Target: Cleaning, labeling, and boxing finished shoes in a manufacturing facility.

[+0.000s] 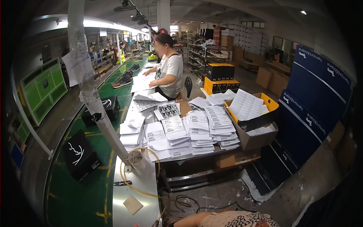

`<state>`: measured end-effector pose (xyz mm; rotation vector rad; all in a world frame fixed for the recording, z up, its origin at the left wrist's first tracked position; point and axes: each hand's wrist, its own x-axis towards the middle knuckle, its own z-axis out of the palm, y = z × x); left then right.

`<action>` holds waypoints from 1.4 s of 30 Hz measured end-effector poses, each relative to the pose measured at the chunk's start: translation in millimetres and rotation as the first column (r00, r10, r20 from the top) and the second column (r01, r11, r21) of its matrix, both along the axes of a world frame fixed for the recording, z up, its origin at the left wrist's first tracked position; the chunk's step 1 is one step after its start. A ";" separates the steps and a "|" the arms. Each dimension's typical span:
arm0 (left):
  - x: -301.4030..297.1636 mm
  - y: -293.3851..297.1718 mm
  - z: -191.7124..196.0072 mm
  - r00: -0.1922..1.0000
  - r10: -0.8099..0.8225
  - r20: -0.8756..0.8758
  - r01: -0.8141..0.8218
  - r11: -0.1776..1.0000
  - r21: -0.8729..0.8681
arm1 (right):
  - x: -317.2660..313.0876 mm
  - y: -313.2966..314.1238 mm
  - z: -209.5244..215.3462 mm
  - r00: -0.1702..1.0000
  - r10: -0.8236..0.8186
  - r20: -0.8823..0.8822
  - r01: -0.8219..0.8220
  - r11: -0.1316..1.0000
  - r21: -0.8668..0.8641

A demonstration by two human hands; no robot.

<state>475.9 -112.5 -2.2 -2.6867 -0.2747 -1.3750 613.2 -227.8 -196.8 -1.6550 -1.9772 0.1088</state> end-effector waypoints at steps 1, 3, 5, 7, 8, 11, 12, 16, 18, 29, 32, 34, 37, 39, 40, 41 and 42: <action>-1.6 -0.2 1.3 1.000 0.003 -0.009 -0.003 1.000 0.019 | -0.6 0.5 1.2 1.000 0.003 0.001 -0.003 1.000 0.004; -1.1 -2.1 3.2 1.000 0.002 -0.017 -0.001 0.998 0.055 | 1.5 -2.1 4.4 1.000 -0.004 -0.010 0.005 1.000 0.017; 3.6 -5.5 4.4 1.000 -0.008 -0.017 0.010 0.996 0.090 | 1.9 -1.8 -3.9 0.997 -0.023 0.072 0.020 0.999 0.037; 1.2 -6.6 5.2 0.999 0.002 -0.034 0.002 0.992 0.126 | -0.8 0.6 -3.2 0.990 -0.024 0.137 0.016 0.998 0.058; 0.3 -7.3 5.7 0.999 0.007 -0.043 0.000 0.990 0.144 | -0.7 1.2 -2.0 0.996 -0.005 0.095 -0.001 0.998 0.060; -3.0 -9.6 9.3 0.997 0.018 -0.073 -0.003 0.980 0.199 | -2.5 2.5 -4.6 0.999 0.014 0.035 -0.016 0.998 0.054; -2.6 -10.6 10.1 0.996 0.019 -0.082 -0.001 0.976 0.216 | -2.1 2.2 -7.4 1.000 0.009 0.020 -0.009 0.999 0.041; 12.6 -10.9 9.9 0.994 0.003 -0.110 0.029 0.957 0.287 | 9.4 -0.5 -15.2 0.998 -0.050 0.032 0.046 0.993 0.110; 18.8 -5.7 0.4 0.992 0.013 -0.126 0.029 0.945 0.326 | 1.2 0.3 -9.2 0.999 -0.025 0.045 0.022 0.999 0.048; -12.9 31.9 -169.8 0.556 0.073 -0.828 -0.606 0.718 -0.343 | 4.0 0.0 -3.0 1.000 -0.004 0.031 0.001 0.997 0.074; -32.1 32.6 -203.3 0.883 0.117 -0.454 -0.379 0.749 -0.543 | -0.5 2.5 -1.6 0.999 0.031 0.009 -0.031 0.997 0.071; -20.1 16.3 -194.6 0.898 0.308 -0.313 -0.434 0.730 -0.528 | 0.8 4.3 -13.7 0.999 0.040 0.014 -0.040 0.998 0.047; -9.0 13.6 -196.2 0.862 0.507 0.027 -0.412 0.730 -0.545 | -1.7 8.5 -34.3 1.000 0.003 -0.012 -0.001 0.982 0.187; -9.8 12.8 -189.6 0.876 0.481 -0.016 -0.072 0.098 -0.993 | -2.1 10.1 -36.1 1.000 0.013 0.007 -0.013 0.997 0.074; -11.4 13.8 -194.2 0.877 0.481 -0.014 -0.069 0.097 -0.993 | -1.9 10.1 -34.1 1.000 0.013 0.010 -0.013 0.997 0.073; -13.4 15.2 -202.6 0.876 0.478 0.067 0.046 0.056 -0.997 | -0.9 9.2 -32.2 1.000 0.027 -0.003 -0.027 0.999 0.020; -13.7 15.6 -208.2 0.867 0.477 0.147 0.160 0.014 -0.987 | 0.8 7.2 -26.1 0.999 0.038 -0.017 -0.038 0.999 -0.033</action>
